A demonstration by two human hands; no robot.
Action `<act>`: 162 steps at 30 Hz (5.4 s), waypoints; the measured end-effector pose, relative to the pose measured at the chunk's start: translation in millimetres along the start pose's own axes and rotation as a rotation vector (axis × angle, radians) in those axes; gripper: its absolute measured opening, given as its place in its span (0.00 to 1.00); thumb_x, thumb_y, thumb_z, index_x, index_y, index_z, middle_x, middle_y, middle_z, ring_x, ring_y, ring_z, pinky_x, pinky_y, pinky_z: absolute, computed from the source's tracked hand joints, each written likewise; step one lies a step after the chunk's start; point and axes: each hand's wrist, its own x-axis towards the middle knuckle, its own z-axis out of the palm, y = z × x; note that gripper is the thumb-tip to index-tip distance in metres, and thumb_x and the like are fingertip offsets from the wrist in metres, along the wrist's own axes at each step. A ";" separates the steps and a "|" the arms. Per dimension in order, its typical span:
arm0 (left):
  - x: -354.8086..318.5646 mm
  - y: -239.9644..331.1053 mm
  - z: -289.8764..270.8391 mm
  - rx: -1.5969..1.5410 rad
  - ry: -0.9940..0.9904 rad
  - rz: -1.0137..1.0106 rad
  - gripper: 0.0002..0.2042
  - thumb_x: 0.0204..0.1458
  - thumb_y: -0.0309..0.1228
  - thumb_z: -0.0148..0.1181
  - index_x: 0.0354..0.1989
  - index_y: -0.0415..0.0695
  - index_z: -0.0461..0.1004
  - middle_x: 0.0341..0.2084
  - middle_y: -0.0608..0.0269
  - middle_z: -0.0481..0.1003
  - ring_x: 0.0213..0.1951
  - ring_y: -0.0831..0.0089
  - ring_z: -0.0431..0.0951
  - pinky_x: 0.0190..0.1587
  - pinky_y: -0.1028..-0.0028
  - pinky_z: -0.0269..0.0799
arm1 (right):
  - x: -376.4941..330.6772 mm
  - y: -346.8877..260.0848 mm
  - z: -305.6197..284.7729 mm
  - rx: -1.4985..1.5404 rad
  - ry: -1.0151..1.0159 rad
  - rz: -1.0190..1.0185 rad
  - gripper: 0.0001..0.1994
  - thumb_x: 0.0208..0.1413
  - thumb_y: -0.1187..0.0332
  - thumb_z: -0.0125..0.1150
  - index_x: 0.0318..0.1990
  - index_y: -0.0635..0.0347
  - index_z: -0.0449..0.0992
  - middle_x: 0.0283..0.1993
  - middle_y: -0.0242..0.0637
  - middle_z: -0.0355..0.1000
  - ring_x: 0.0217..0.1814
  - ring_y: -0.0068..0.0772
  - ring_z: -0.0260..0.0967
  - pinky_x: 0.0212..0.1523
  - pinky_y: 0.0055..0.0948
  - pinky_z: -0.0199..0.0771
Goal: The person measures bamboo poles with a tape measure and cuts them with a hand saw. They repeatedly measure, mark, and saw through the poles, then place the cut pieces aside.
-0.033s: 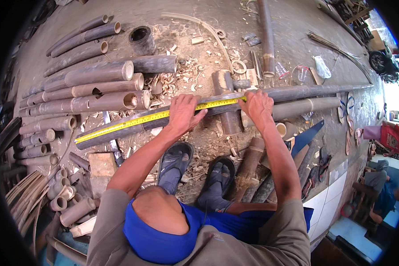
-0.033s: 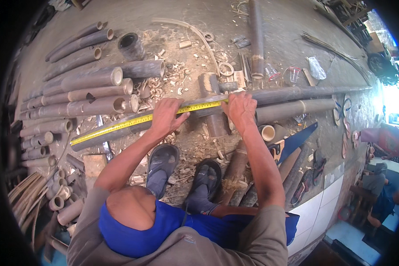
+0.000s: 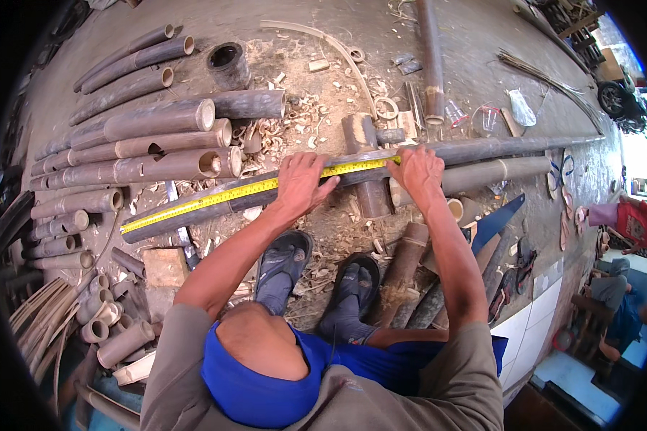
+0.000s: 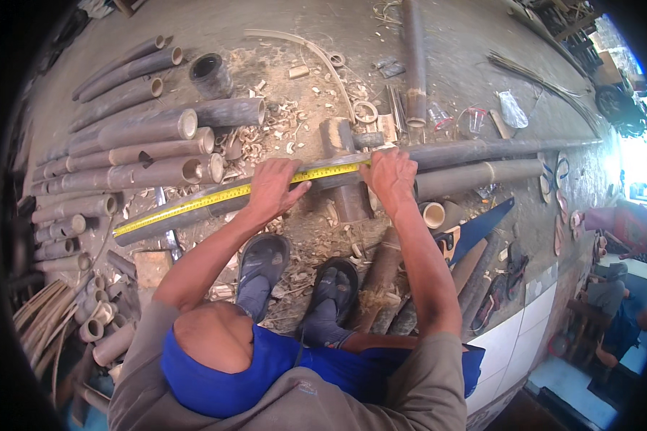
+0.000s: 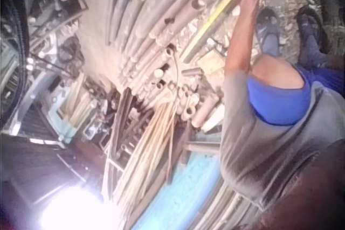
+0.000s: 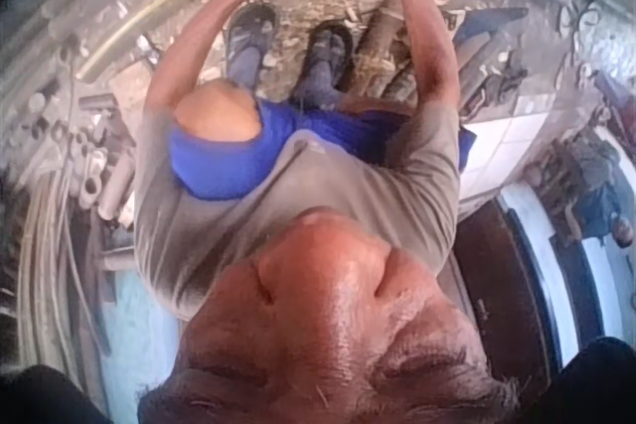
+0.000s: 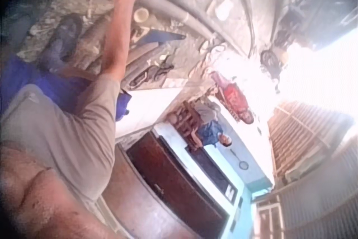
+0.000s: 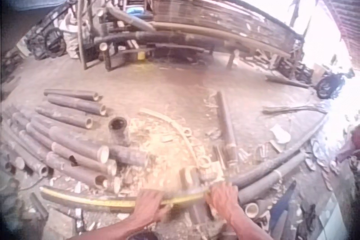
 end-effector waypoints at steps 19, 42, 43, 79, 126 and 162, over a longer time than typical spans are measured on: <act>55.9 48.4 44.9 0.018 -0.121 -0.140 0.28 0.58 0.54 0.60 0.59 0.45 0.76 0.49 0.53 0.80 0.53 0.54 0.78 0.55 0.52 0.68 | 3.4 1.8 1.6 0.037 -0.011 0.085 0.23 0.60 0.39 0.62 0.45 0.49 0.84 0.47 0.45 0.76 0.51 0.51 0.75 0.49 0.51 0.73; 63.2 53.9 41.9 0.037 -0.206 -0.212 0.26 0.56 0.55 0.62 0.56 0.49 0.76 0.48 0.57 0.79 0.54 0.56 0.76 0.58 0.44 0.63 | 6.6 5.3 -1.6 0.069 -0.092 0.089 0.23 0.60 0.40 0.64 0.50 0.46 0.84 0.49 0.47 0.75 0.55 0.52 0.75 0.49 0.53 0.75; 62.7 55.1 42.7 0.065 -0.184 -0.192 0.28 0.56 0.54 0.63 0.58 0.49 0.74 0.52 0.55 0.76 0.59 0.54 0.72 0.61 0.40 0.58 | 8.6 10.3 -0.5 0.100 -0.084 0.066 0.23 0.59 0.41 0.65 0.50 0.46 0.84 0.48 0.48 0.76 0.55 0.53 0.75 0.49 0.53 0.75; 77.9 39.4 27.6 -0.094 -0.414 -0.107 0.33 0.53 0.66 0.61 0.57 0.54 0.81 0.46 0.53 0.85 0.50 0.50 0.84 0.55 0.57 0.78 | 67.7 -54.6 -42.3 0.225 -0.106 -0.433 0.16 0.57 0.56 0.64 0.47 0.54 0.86 0.46 0.49 0.83 0.51 0.53 0.83 0.50 0.51 0.82; 58.2 5.3 5.5 0.171 -0.451 -0.246 0.38 0.60 0.69 0.48 0.46 0.39 0.79 0.39 0.37 0.82 0.48 0.43 0.83 0.52 0.49 0.75 | -228.5 113.0 84.4 0.966 0.808 0.863 0.32 0.62 0.73 0.59 0.75 0.68 0.61 0.48 0.44 0.77 0.37 0.37 0.74 0.40 0.36 0.77; 63.6 -4.0 11.3 0.073 -0.486 -0.228 0.33 0.58 0.63 0.50 0.55 0.46 0.80 0.39 0.37 0.83 0.45 0.41 0.83 0.50 0.48 0.77 | -273.1 -52.9 32.4 1.292 0.332 0.097 0.30 0.60 0.63 0.64 0.68 0.69 0.70 0.45 0.54 0.83 0.41 0.45 0.86 0.41 0.35 0.84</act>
